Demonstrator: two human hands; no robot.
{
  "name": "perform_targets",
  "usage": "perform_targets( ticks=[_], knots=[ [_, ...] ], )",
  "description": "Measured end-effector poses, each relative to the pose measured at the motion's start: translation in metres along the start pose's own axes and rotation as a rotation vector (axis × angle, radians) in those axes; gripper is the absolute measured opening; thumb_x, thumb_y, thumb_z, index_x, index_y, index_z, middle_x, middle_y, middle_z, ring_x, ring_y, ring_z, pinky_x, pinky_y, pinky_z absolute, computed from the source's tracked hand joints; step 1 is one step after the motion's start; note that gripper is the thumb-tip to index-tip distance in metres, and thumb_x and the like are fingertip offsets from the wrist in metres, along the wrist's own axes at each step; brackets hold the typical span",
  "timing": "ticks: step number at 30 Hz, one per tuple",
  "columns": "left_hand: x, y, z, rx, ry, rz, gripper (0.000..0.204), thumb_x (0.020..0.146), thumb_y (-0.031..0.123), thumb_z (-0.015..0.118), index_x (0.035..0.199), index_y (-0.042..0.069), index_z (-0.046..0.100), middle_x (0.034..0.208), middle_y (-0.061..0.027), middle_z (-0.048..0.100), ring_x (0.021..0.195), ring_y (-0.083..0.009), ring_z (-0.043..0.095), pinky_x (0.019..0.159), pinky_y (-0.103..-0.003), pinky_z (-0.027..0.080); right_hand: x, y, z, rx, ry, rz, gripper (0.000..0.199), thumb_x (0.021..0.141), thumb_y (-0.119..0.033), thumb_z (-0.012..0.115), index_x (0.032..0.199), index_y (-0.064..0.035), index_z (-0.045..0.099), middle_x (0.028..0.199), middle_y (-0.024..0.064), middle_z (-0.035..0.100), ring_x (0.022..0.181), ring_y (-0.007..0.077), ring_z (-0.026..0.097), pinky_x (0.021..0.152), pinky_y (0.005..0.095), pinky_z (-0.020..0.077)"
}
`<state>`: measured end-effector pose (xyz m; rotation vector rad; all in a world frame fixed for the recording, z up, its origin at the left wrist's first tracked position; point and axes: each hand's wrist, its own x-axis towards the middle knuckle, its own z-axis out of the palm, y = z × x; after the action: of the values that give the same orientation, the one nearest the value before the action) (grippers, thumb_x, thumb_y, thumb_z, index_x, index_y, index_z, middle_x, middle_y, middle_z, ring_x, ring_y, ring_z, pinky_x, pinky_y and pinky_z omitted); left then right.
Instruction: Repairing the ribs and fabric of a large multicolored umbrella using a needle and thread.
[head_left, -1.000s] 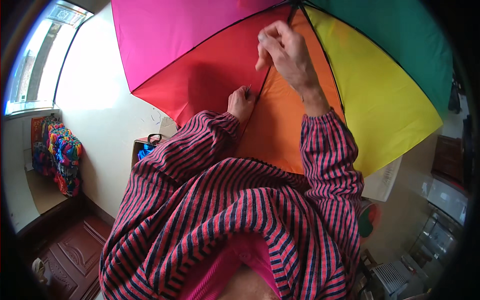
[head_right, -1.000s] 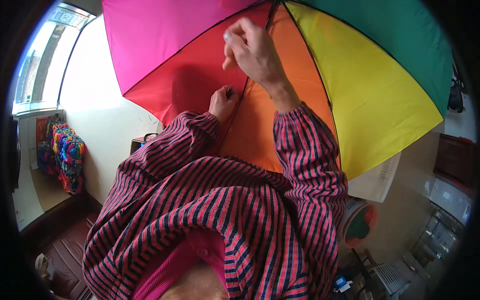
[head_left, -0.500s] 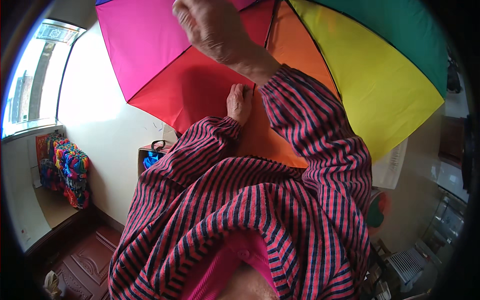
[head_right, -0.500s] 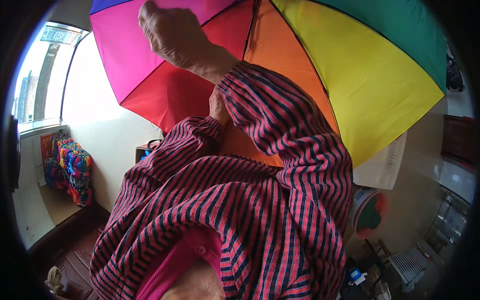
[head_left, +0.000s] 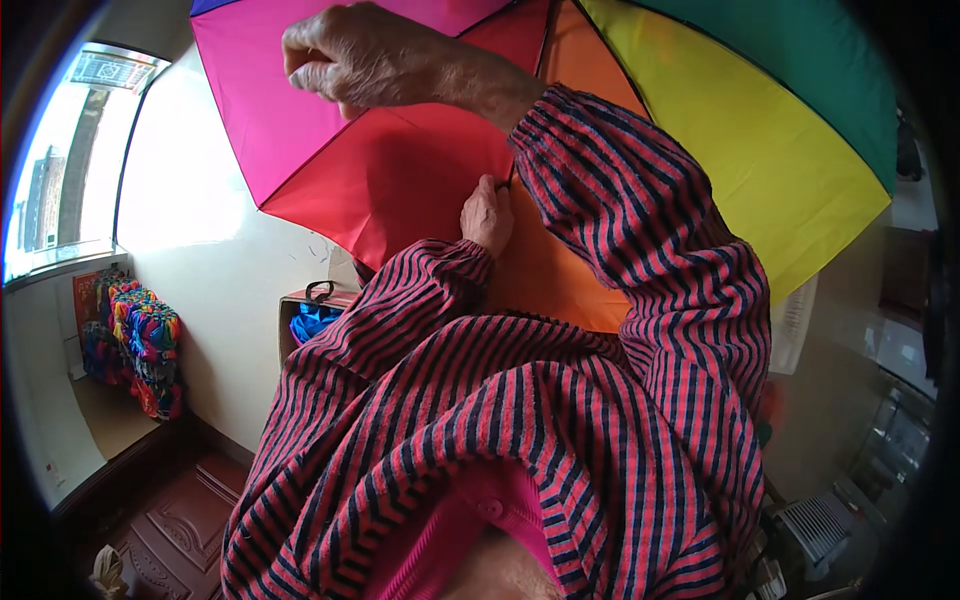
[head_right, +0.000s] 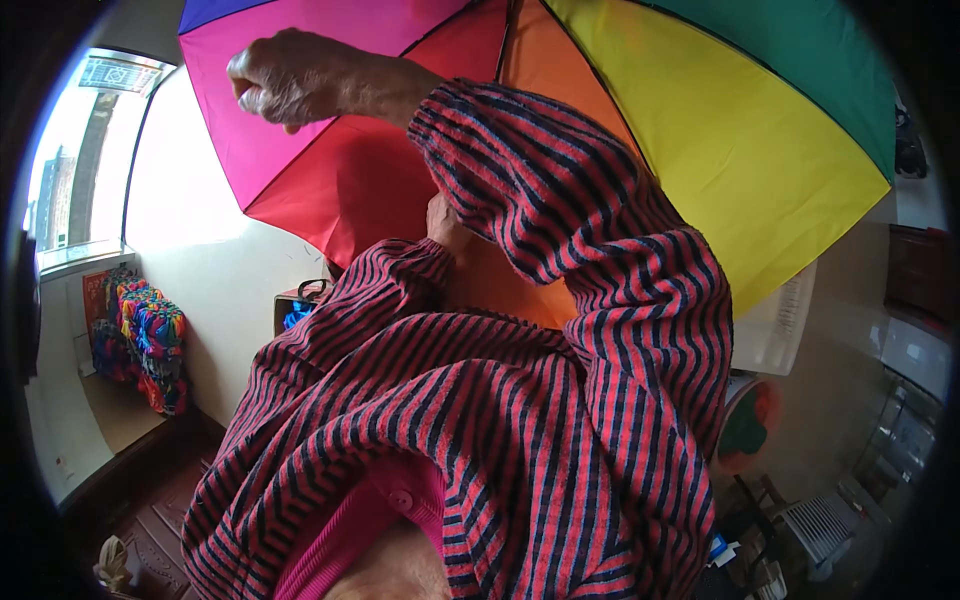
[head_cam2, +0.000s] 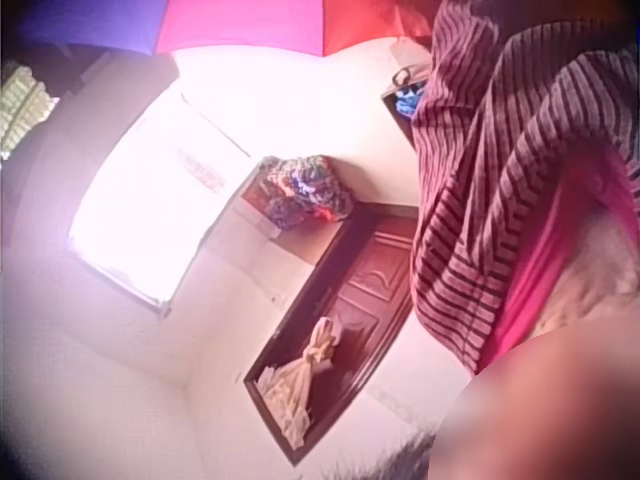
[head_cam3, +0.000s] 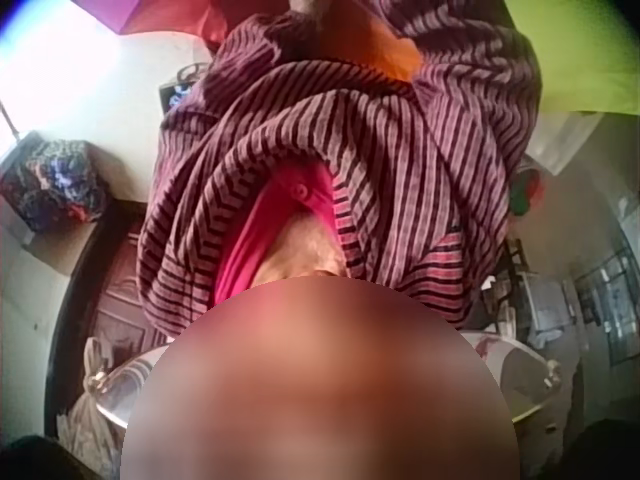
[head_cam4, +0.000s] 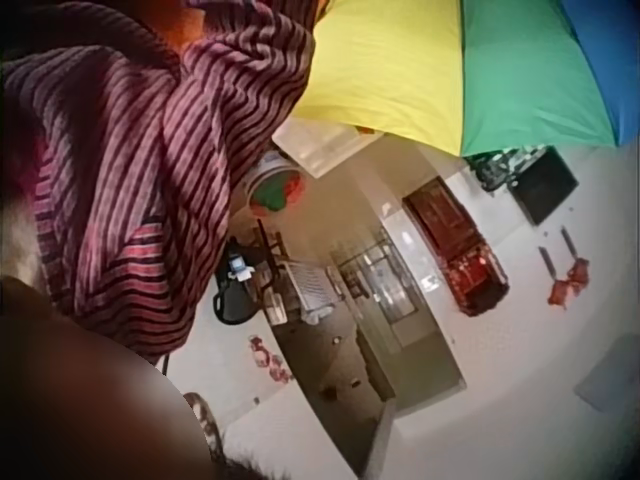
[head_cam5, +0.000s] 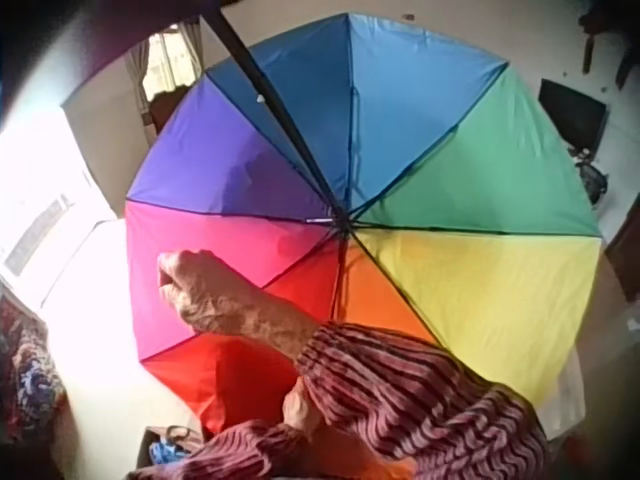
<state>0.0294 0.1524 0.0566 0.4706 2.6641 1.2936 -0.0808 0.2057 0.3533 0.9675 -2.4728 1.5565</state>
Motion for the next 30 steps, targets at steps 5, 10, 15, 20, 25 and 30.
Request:
perform_targets(
  ticks=[5,10,15,20,25,30],
  knots=[
    [-0.002,0.01,-0.004,-0.067,-0.019,-0.022,0.023,0.089,0.019,0.05,0.107,0.005,0.053,0.092,-0.0226,0.063,0.087,-0.0405,0.06,0.073,-0.049,0.047,-0.019,-0.022,0.015,0.348,-0.156,-0.077,0.016,0.089,-0.014,0.055,0.086,0.001,0.057,0.064,0.008,0.058,0.053,0.0138,0.059,0.054,0.0302,0.048],
    [-0.015,0.059,-0.025,-0.163,0.109,-0.173,0.024,0.091,0.022,0.052,0.107,0.006,0.06,0.093,-0.0118,0.067,0.082,-0.0242,0.062,0.071,-0.038,0.049,-0.088,-0.065,0.017,0.474,-0.62,-0.019,0.013,0.085,-0.012,0.051,0.089,-0.0016,0.058,0.066,0.0121,0.061,0.059,0.0186,0.063,0.056,0.0315,0.0487],
    [0.023,0.004,-0.036,-0.354,0.051,-0.055,0.026,0.09,0.026,0.053,0.09,0.004,0.066,0.071,-0.0168,0.064,0.067,-0.0319,0.063,0.061,-0.041,0.048,-0.196,0.013,-0.021,0.34,-0.518,0.509,0.021,0.081,-0.01,0.052,0.1,-0.003,0.058,0.07,0.0084,0.063,0.071,0.0188,0.065,0.065,0.0328,0.0499],
    [0.1,0.01,-0.06,-0.39,0.16,0.001,0.022,0.092,0.02,0.055,0.099,0.001,0.065,0.07,0.0005,0.061,0.052,-0.0083,0.05,0.046,-0.025,0.039,-0.253,0.103,-0.07,-0.825,0.279,0.691,0.02,0.081,-0.011,0.057,0.099,-0.0047,0.061,0.07,0.0125,0.065,0.066,0.0268,0.065,0.059,0.0352,0.0496],
    [0.126,0.095,-0.07,-0.476,-0.004,-0.076,0.022,0.087,0.019,0.062,0.099,0.001,0.068,0.071,-0.0032,0.065,0.057,-0.0096,0.056,0.051,-0.025,0.044,-0.194,0.112,-0.053,-0.916,0.814,0.402,0.006,0.08,-0.011,0.06,0.079,-0.0057,0.06,0.073,0.0135,0.062,0.066,0.0324,0.062,0.056,0.0421,0.0479],
    [0.122,0.123,-0.064,-0.198,0.17,0.312,0.02,0.083,0.017,0.066,0.093,0.0,0.07,0.076,-0.0081,0.068,0.065,-0.0118,0.062,0.06,-0.024,0.048,-0.161,0.115,-0.039,-1.006,0.846,0.519,0.009,0.077,-0.012,0.062,0.073,-0.0055,0.057,0.074,0.014,0.062,0.069,0.0329,0.062,0.059,0.0442,0.0489]
  ],
)
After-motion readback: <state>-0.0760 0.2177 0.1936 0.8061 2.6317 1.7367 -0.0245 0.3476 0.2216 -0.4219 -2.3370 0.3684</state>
